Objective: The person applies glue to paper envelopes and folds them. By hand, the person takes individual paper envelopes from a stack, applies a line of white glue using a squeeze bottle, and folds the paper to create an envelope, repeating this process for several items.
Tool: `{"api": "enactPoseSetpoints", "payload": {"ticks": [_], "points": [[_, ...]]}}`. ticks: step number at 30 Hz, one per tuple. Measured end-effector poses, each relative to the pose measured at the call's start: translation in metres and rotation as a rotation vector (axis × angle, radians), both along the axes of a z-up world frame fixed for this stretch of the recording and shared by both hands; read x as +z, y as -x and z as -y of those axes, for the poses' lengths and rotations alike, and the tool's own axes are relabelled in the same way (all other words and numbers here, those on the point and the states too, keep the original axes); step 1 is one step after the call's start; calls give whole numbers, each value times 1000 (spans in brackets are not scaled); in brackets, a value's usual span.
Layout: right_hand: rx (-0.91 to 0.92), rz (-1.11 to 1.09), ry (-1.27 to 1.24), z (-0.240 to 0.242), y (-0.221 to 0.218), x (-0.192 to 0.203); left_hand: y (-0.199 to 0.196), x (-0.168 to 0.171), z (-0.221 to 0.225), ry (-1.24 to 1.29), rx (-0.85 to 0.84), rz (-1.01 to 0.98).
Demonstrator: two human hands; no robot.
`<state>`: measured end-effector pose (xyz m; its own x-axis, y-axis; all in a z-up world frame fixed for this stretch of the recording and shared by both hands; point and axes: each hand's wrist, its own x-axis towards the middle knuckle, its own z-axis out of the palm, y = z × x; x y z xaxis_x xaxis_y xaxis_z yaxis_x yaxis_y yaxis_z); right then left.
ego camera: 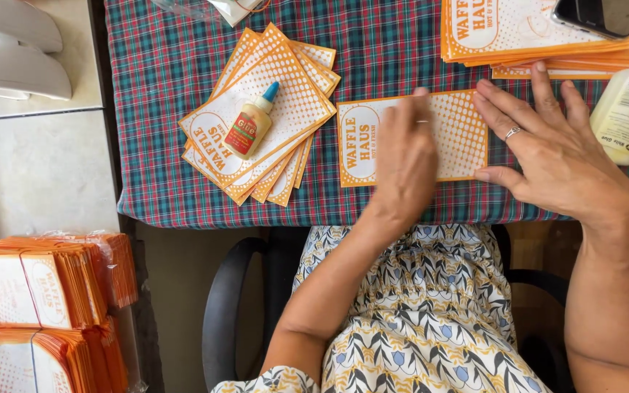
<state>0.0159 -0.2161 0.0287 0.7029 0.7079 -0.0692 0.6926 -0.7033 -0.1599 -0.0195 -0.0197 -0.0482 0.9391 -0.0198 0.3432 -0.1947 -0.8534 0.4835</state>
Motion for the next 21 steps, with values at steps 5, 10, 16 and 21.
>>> {"api": "enactPoseSetpoints", "payload": {"ticks": [5, 10, 16, 21], "points": [[-5, 2, -24, -1, -1, 4, 16, 24, -61, -85, 130, -8], [-20, -19, -51, -2, 0, 8, 24, 19, -78, -251, 240, -70], [-40, 15, -76, -7, 7, 15, 33, 28, -84, -150, 139, -66], [-16, 209, -126, -36, 32, 37, 44, 65, -102, -53, 138, 293]]}}
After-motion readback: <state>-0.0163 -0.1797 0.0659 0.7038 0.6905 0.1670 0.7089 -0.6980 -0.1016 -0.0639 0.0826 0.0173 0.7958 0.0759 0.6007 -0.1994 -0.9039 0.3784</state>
